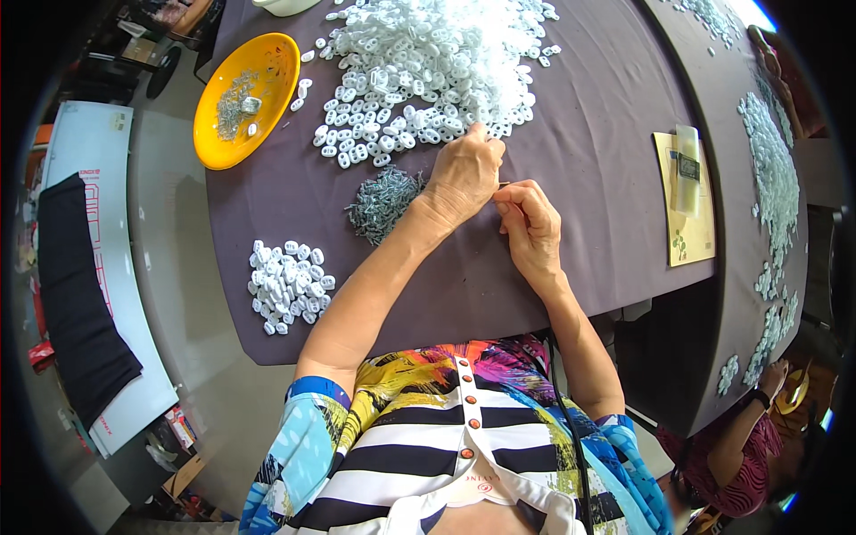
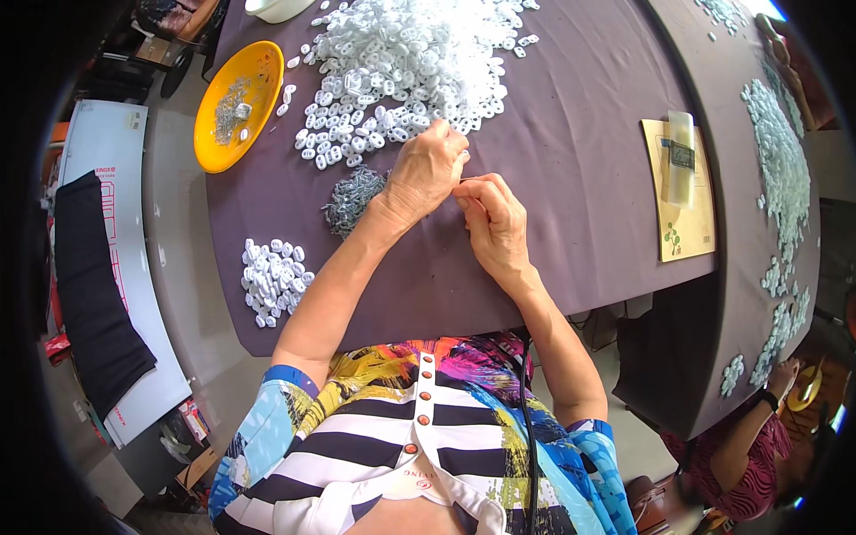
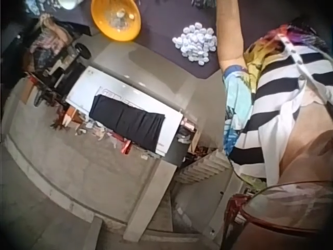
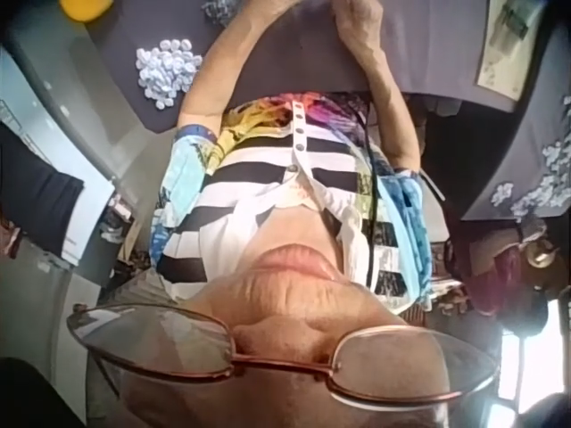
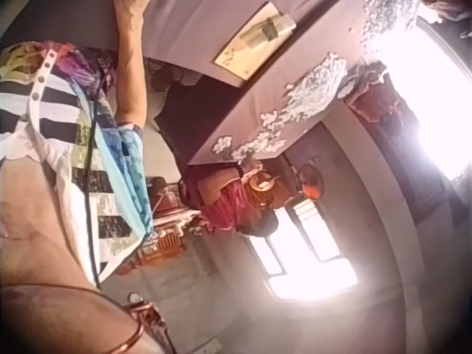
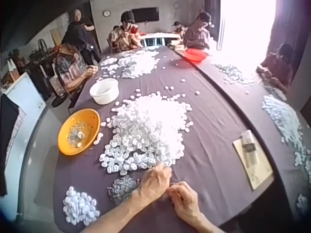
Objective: The person assembles plastic cord locks by taking springs from a pile, inserting them into plastic components, pressing the parts together by hand, and placing the assembled cord locks into a pile.
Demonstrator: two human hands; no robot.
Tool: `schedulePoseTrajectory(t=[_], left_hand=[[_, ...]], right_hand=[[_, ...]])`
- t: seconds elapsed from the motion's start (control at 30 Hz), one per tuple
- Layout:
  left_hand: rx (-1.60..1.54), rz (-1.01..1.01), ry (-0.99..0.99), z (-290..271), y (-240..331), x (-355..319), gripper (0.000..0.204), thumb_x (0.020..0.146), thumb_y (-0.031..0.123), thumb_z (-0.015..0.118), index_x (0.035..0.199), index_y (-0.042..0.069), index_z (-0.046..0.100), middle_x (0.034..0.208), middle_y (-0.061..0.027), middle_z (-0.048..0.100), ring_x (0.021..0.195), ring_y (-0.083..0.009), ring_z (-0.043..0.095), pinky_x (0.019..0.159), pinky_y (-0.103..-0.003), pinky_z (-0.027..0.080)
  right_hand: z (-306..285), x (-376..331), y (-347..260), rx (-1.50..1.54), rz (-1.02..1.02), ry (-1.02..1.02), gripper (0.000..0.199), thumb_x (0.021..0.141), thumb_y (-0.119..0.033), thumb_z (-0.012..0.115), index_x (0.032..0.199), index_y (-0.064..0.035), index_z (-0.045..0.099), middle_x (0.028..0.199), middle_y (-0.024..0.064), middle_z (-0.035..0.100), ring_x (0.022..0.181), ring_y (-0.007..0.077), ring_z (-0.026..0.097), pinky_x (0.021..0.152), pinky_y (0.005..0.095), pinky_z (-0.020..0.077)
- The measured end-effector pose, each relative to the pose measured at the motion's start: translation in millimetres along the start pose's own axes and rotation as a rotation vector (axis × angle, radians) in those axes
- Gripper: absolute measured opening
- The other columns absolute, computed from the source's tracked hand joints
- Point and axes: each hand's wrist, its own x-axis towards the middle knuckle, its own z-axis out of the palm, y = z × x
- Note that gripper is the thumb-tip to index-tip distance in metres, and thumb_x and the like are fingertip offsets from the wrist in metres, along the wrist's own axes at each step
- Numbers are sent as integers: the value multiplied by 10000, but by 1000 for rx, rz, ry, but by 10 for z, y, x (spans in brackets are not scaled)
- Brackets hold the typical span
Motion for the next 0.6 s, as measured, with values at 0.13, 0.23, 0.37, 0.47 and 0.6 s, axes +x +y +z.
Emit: schedulePoseTrajectory(t=[0.13,0.23,0.37,0.47,0.6], left_hand=[[46,6,-74,-49,-3,41,148,773,115,614,820,6,525,867,-189,529,748,-334,589,665,-400,486],[114,-23,-101,-49,76,63,175,776,114,611,844,-1,497,867,-186,528,759,-339,586,668,-402,486],[50,86,-10,-1,-17,-8,183,776,97,613,849,-4,479,871,-172,525,770,-331,581,676,-404,480],[-207,17,11,-153,16,-85,121,792,66,603,802,-18,515,734,-113,573,616,-207,589,563,-311,485],[-792,-382,-111,-352,236,-323,78,831,49,583,787,-15,571,656,-27,596,540,-56,543,477,-202,456]], right_hand=[[11,10,-11,71,73,54,86,828,44,525,878,-3,578,805,38,538,576,69,500,483,203,425],[9,3,17,154,108,92,66,836,32,532,872,0,577,808,28,533,572,59,492,483,195,426],[23,1,4,111,100,93,50,846,14,536,876,0,574,803,24,526,570,54,484,490,195,432],[-2,0,9,164,124,114,46,859,-6,531,886,-4,568,801,14,527,572,52,487,507,193,442],[25,30,-4,348,282,139,47,877,-34,524,903,-11,557,782,4,547,601,53,516,549,194,467]])
